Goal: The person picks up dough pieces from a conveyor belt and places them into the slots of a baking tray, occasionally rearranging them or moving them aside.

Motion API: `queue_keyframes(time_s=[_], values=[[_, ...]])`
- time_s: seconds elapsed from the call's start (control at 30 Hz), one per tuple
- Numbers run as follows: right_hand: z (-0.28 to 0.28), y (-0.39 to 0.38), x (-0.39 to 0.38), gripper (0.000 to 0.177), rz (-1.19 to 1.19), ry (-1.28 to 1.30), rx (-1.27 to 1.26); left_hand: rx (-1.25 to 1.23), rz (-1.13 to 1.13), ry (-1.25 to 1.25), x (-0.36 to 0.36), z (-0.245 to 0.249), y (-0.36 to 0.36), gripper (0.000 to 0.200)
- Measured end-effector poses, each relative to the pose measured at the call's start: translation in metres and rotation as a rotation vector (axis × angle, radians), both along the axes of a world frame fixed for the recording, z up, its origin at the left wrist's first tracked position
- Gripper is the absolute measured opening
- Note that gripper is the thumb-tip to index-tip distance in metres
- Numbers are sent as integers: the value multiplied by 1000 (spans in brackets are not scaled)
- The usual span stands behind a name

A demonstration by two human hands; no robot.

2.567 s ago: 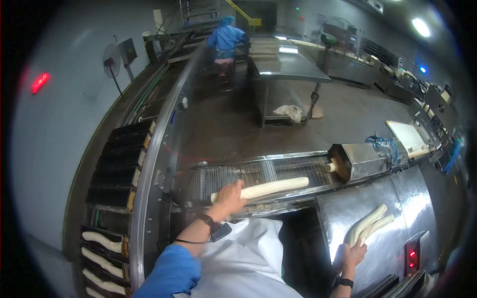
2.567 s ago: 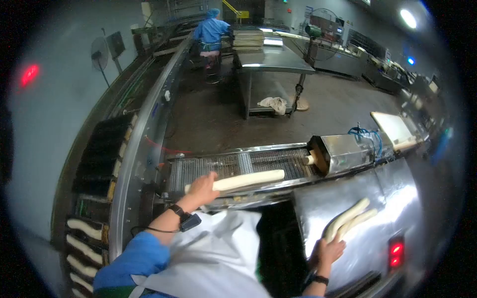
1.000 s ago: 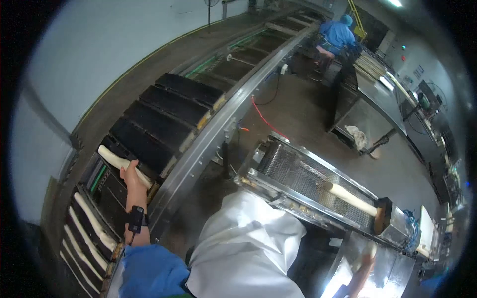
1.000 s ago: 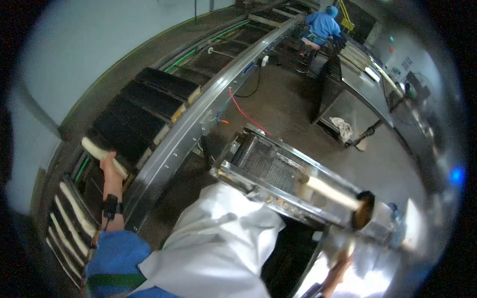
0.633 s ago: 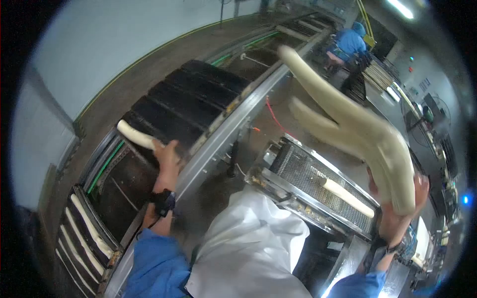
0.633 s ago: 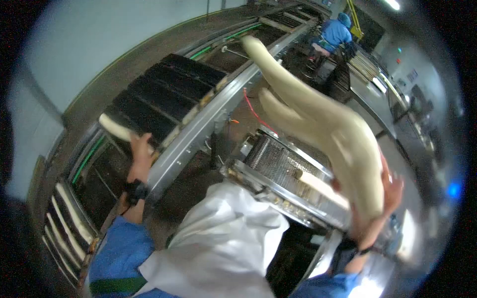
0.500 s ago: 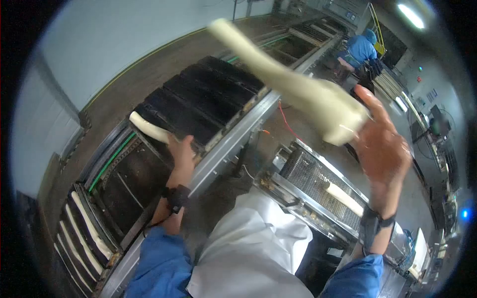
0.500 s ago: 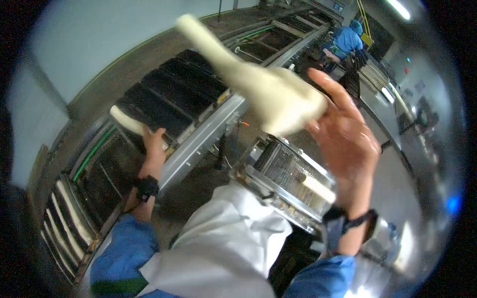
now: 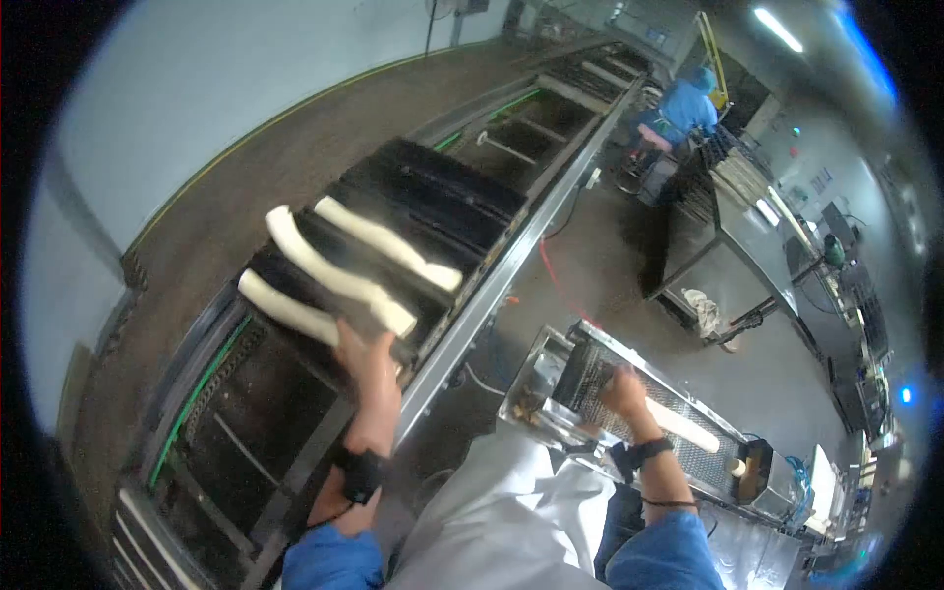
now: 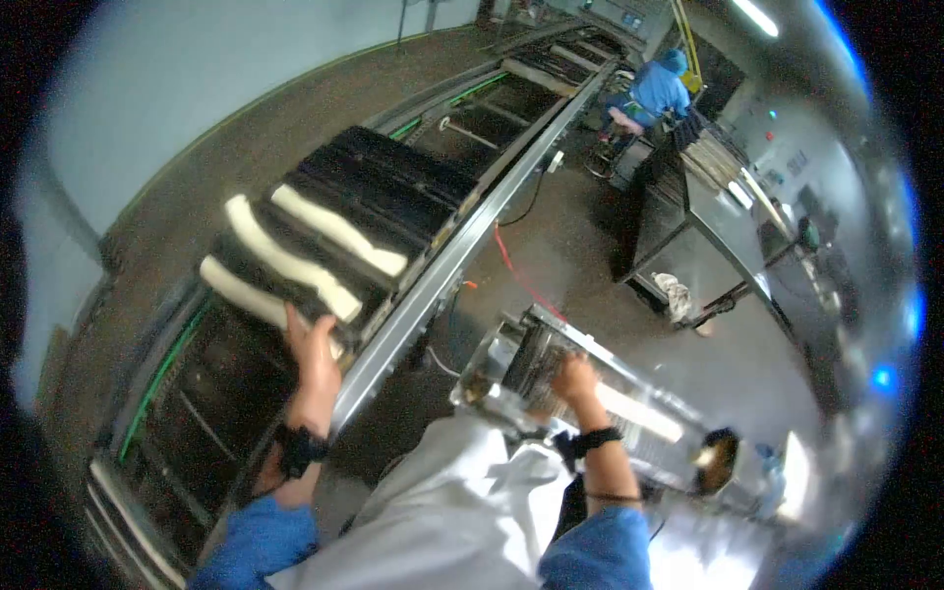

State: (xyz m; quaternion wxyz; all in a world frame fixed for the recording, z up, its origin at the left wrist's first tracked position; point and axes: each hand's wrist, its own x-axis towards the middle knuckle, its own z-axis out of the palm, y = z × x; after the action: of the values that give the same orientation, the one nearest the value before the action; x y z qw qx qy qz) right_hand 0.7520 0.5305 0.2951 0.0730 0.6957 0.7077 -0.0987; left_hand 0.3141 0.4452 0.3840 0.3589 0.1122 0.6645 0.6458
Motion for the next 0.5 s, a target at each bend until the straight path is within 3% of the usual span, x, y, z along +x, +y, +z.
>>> queue_keyframes(time_s=[0.07, 0.13, 0.27, 0.37, 0.5], values=[[27, -22, -23, 47, -23, 28, 58, 67, 48, 0, 6, 0, 2, 91], [1, -29, -14, 48, 59, 40, 234, 19, 43, 49, 5, 0, 0, 89], [9, -36, -18, 50, 84, 20, 253, 44, 30, 28, 7, 7, 1, 88], [24, -34, -27, 53, 112, -81, 138, -23, 73, 64, 7, 0, 3, 90], [49, -23, -55, 43, -15, -67, -25, -7, 24, 148, 4, -12, -4, 91]])
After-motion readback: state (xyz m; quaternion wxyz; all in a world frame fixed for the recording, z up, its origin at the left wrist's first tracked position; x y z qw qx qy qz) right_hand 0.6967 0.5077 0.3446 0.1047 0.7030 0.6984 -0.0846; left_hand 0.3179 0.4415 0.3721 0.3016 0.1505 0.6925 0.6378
